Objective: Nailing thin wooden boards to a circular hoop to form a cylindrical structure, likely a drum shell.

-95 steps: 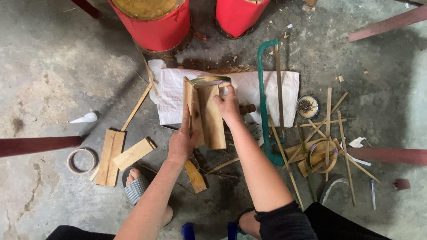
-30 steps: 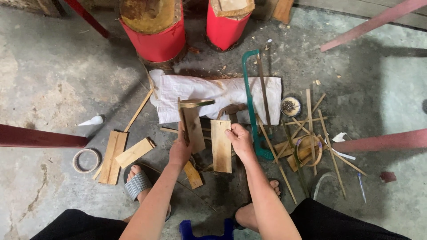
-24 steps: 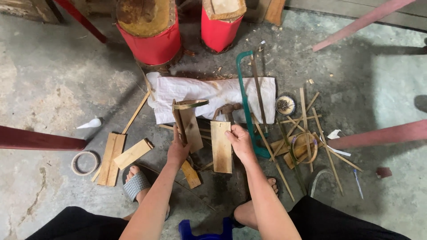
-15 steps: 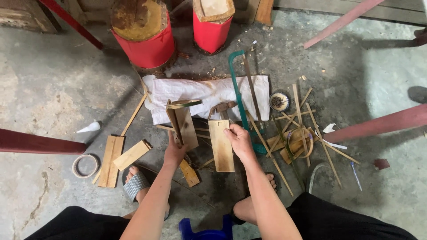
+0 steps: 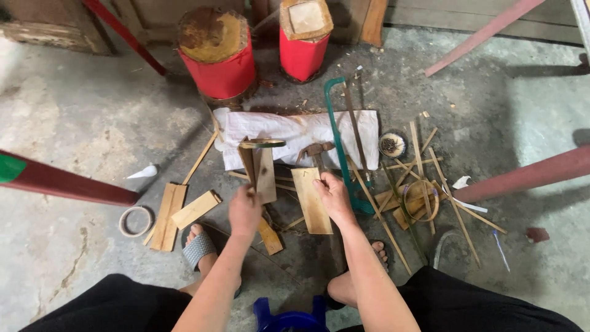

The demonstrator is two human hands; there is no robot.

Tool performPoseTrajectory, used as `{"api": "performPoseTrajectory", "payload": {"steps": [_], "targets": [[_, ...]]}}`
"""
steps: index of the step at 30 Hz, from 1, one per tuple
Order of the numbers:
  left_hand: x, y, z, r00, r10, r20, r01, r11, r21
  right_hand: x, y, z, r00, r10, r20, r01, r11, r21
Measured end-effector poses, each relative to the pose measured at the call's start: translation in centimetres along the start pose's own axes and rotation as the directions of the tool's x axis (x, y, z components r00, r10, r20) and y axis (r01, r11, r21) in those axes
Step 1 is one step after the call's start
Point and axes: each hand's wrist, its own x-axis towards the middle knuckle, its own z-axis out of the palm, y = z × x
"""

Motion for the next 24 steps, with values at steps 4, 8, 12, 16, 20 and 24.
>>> {"api": "performPoseTrajectory", "payload": {"steps": [4,8,12,16,20,24], "targets": [[-5.2,8.4,-5.0,0.988,0.090,0.125,-0.046,0.945,-0.324,-0.6,0.2,0.5,0.997,0.039,0.062,-0.042,0.998,0.045],[-5.6,10.2,-4.8,0.951,0.150,0.271,-0.005,0.883,-0.470,-0.9,-0.3,0.3,0.996,0.023,0.084,-0.030,0.996,0.081],[-6.1,11.4,-5.4,0.946,0.102,0.308,0.052,0.889,-0.454,-1.8,-2.7,-0.6,0.995,0.022,0.100,-0.035,0.991,0.131],[-5.5,10.6,-3.7,0.950,0.118,0.288,0.040,0.872,-0.487,-2.7,-4.2,-0.9,0.995,-0.060,0.084,0.051,0.992,0.113],[-6.2,11.2,-3.3,0.970,0.233,0.069,-0.183,0.888,-0.423,-4.7,-10.3,-2.9,0.985,-0.159,-0.068,0.162,0.986,0.043],[-7.3,12.7,-3.5,0.918,0.387,-0.085,-0.395,0.877,-0.273,-5.1,-9.5,-2.0,0.978,-0.204,-0.035,0.198,0.973,-0.119]]}}
